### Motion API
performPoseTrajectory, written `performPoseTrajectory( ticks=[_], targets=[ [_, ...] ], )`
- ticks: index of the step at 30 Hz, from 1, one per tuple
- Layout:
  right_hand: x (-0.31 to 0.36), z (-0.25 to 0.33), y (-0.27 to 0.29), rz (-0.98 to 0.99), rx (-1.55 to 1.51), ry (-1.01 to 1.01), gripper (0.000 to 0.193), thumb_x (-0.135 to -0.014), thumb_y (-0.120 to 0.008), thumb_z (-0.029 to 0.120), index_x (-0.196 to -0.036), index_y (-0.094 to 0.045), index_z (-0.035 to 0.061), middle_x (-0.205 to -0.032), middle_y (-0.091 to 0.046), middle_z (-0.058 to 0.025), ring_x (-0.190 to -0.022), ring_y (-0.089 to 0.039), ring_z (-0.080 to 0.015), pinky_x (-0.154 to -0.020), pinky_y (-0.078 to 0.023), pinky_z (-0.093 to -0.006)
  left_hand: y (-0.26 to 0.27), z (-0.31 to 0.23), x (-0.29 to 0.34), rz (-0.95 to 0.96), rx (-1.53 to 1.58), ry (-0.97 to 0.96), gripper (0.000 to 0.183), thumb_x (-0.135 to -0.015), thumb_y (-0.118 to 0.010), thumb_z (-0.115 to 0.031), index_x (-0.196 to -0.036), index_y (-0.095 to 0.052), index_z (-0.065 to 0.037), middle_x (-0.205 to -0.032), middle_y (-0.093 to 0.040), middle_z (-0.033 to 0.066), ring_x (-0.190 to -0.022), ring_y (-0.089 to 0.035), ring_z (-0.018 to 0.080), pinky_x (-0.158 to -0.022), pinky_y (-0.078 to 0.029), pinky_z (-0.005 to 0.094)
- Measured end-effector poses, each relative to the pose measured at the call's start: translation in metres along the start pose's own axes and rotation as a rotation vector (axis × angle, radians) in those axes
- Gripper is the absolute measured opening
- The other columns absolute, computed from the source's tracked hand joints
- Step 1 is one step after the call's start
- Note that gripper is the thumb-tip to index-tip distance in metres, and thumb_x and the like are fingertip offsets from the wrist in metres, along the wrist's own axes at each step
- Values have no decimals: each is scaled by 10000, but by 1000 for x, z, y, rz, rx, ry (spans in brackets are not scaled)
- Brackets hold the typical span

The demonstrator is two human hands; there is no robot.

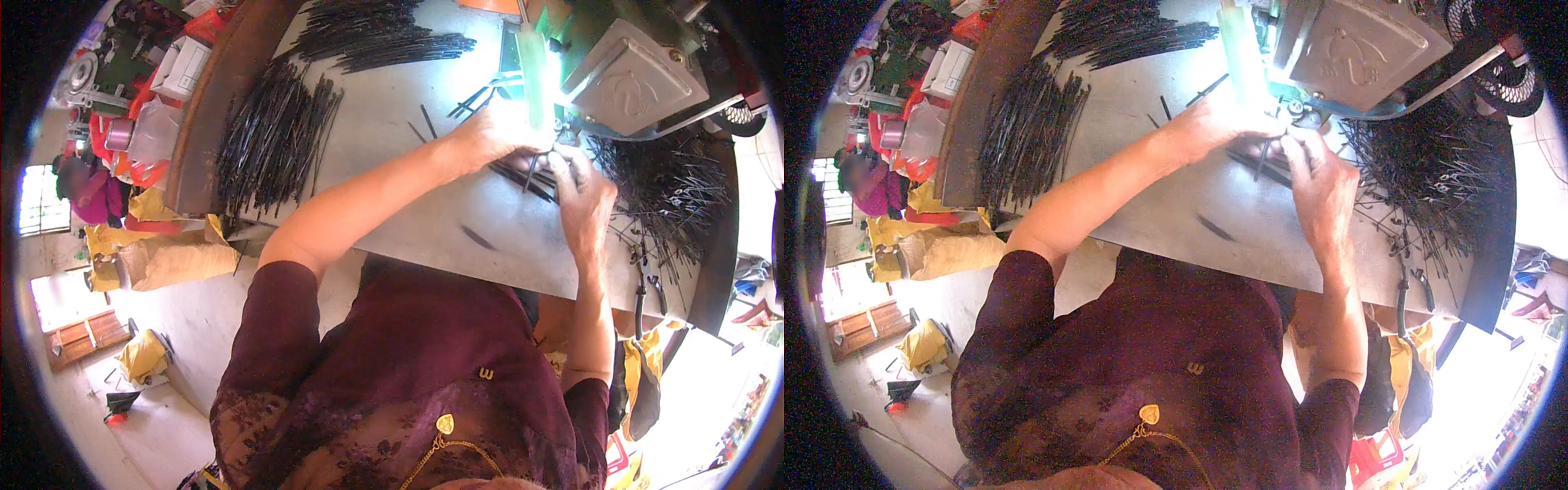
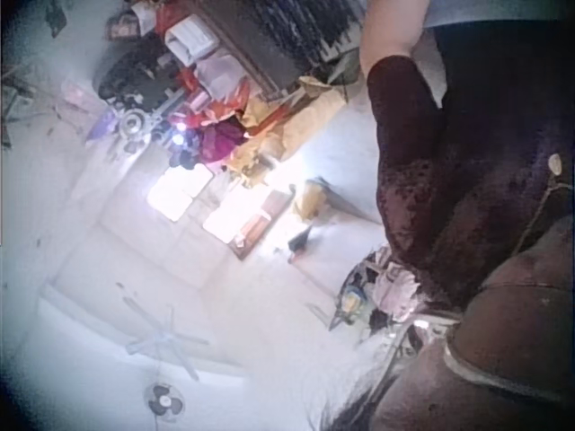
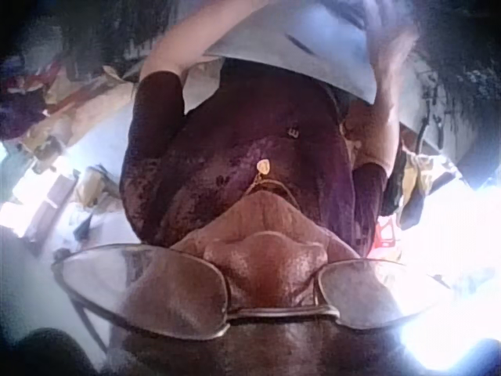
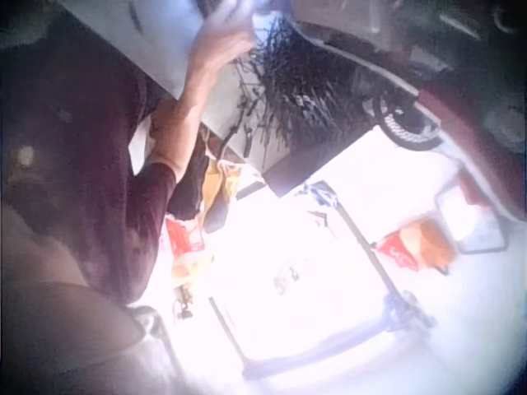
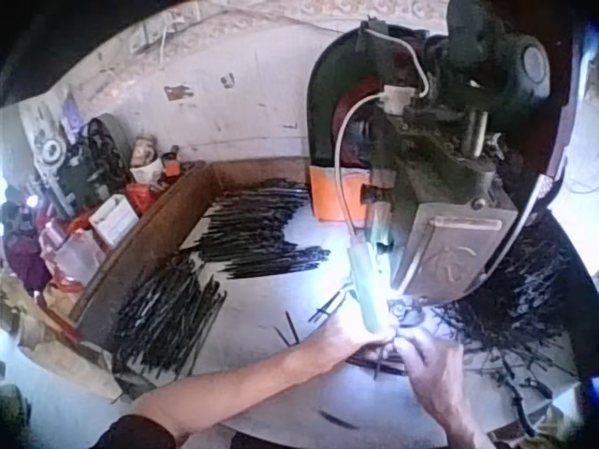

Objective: The person processes and assembles small black metal rods on a workbench using a specialized fabrication machine and pliers.

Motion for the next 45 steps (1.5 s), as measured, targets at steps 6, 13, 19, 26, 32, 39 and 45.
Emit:
performPoseTrajectory(
  ticks=[6,13,19,26,32,39,45],
  targets=[
    [24,-33,-32,-135,-1408,-384,259,-891,-638,94,-1134,-614,7,-967,-642,-52,-820,-623,-147,-710,-517,-237,9,8,16,-279,451,66,142,-821,-653,-73,-927,-641,21,-856,-650,73,-811,-652,133,-719,-552,242],
    [45,-87,-37,-290,-1726,-531,122,-889,-616,15,-1010,-628,17,-998,-639,-98,-817,-618,-157,-703,-546,-226,29,2,21,-114,-410,22,298,-766,-678,-127,-1041,-671,-10,-872,-693,81,-769,-634,124,-716,-498,258],
    [43,-67,12,-189,-1725,-332,70,-878,-622,8,-944,-641,22,-1003,-653,-121,-748,-612,-153,-588,-518,-216,138,-49,-10,-586,-1581,-489,184,-772,-689,-176,-942,-687,-106,-904,-644,110,-872,-605,316,-745,-498,416],
    [59,10,24,129,-280,-119,91,-789,-712,64,-829,-653,8,-729,-643,-80,-630,-636,-157,-549,-484,-274,153,-41,-16,-575,-1643,-410,122,-769,-678,-153,-857,-659,-71,-864,-600,134,-854,-573,324,-734,-485,443],
    [74,41,-31,327,-44,194,117,-783,-724,145,-854,-668,71,-786,-602,-101,-679,-621,-292,-593,-498,-365,132,-84,15,-802,-1405,-739,81,-798,-594,-35,-864,-550,-12,-798,-505,148,-767,-546,347,-611,-483,405],
    [79,30,-50,283,35,169,124,-795,-715,136,-892,-680,68,-805,-628,-113,-688,-636,-297,-611,-507,-363,114,-49,-7,-533,-1570,-826,254,-790,-584,-170,-1036,-637,-148,-904,-581,85,-886,-583,273,-682,-524,392],
    [78,34,-43,211,-44,172,133,-790,-710,96,-913,-693,48,-838,-665,-122,-707,-657,-256,-631,-517,-341,92,-88,-3,-586,-1090,-660,172,-734,-672,-177,-903,-646,-161,-950,-589,93,-954,-578,316,-784,-495,434]
  ],
)
Point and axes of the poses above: each hand's wrist, its own x-axis away from the middle knuckle, its own y-axis out of the back of the hand, z = x × y, the point moved 10 cm from there along -x, towards the middle knuckle
